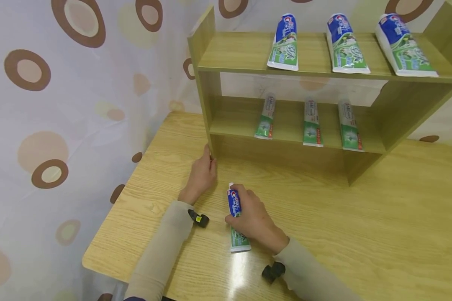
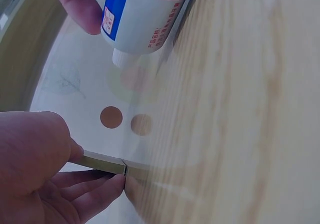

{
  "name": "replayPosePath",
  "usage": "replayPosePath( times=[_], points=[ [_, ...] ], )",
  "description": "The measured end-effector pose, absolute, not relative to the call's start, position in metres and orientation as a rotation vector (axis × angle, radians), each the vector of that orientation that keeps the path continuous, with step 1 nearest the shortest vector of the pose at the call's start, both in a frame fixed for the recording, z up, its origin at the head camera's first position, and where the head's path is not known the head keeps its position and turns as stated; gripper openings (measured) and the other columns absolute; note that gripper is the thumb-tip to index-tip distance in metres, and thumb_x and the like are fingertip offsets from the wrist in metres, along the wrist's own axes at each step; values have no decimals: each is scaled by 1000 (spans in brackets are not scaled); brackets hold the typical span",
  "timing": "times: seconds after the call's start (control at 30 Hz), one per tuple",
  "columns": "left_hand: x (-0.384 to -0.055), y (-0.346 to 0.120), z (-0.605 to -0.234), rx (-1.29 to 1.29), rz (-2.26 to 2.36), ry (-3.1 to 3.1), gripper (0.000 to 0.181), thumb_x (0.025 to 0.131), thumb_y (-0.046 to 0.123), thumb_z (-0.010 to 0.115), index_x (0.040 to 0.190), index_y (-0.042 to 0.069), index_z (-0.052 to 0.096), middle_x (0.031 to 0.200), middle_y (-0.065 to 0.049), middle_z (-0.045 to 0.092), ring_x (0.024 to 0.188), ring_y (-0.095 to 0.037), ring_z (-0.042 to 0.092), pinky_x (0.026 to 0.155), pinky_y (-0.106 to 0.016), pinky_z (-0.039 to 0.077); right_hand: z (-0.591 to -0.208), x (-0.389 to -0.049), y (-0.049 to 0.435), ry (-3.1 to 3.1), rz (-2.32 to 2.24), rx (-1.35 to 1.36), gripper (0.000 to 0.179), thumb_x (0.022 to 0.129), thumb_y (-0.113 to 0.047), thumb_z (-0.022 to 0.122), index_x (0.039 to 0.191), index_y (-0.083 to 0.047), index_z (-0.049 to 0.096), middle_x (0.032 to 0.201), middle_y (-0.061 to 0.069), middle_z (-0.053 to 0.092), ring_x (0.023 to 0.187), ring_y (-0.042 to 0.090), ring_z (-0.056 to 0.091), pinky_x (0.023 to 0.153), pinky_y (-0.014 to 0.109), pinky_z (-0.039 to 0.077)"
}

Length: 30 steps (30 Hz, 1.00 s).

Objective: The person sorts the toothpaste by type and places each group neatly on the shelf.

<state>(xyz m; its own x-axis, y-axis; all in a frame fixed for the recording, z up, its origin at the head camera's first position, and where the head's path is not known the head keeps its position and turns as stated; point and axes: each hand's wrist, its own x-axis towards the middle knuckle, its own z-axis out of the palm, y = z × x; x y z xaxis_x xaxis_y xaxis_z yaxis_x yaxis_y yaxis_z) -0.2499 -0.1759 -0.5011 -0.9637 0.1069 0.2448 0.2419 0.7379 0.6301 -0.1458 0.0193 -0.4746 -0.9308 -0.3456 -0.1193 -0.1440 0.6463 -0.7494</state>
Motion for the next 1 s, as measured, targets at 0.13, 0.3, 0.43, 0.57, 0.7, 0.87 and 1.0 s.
replayPosePath(
  times=[0.13,0.3,0.43,0.57,0.7,0.87,1.0],
  points=[
    [-258,-180,-516,-317,-1057,-2693,47,113,7,46,158,-5,36,103,-28,76,75,-31,71,62,-41,59,-473,-147,25,2606,-1176,-384,82,86,-10,87,158,-13,47,119,20,64,88,24,62,64,30,56],
    [-272,-185,-537,-332,-1034,-2697,48,114,12,46,159,-1,37,100,-22,75,75,-26,71,63,-38,59,-469,-149,31,2623,-1194,-369,81,87,-10,86,159,-13,47,118,20,63,90,24,62,67,30,56],
    [-272,-183,-534,-337,-1055,-2706,48,115,12,47,159,-2,37,106,-25,77,82,-30,75,68,-40,63,-458,-154,36,2650,-1222,-395,81,87,-8,84,159,-11,46,117,20,62,91,24,63,68,29,57],
    [-271,-184,-536,-350,-1051,-2694,47,115,12,47,159,-1,37,105,-26,76,76,-27,72,63,-36,60,-444,-158,40,2667,-1253,-423,82,89,-9,82,161,-10,45,120,20,62,94,26,65,68,28,60],
    [-282,-190,-554,-354,-1009,-2701,47,116,16,46,160,2,36,100,-18,76,70,-18,67,58,-29,56,-431,-159,43,2668,-1309,-462,81,89,-7,81,161,-9,45,124,21,62,95,26,67,67,27,61],
    [-274,-186,-540,-350,-1026,-2682,49,114,10,48,160,-2,36,105,-28,77,75,-29,73,62,-37,60,-418,-159,45,2670,-1347,-520,81,88,-5,79,161,-10,44,126,19,63,93,25,66,66,27,60],
    [-256,-178,-512,-332,-1060,-2680,48,112,5,49,158,-6,36,114,-36,75,90,-41,79,73,-50,66,-405,-160,44,2701,-1342,-570,81,88,-5,78,162,-10,44,119,18,63,90,24,63,64,27,57]
  ],
)
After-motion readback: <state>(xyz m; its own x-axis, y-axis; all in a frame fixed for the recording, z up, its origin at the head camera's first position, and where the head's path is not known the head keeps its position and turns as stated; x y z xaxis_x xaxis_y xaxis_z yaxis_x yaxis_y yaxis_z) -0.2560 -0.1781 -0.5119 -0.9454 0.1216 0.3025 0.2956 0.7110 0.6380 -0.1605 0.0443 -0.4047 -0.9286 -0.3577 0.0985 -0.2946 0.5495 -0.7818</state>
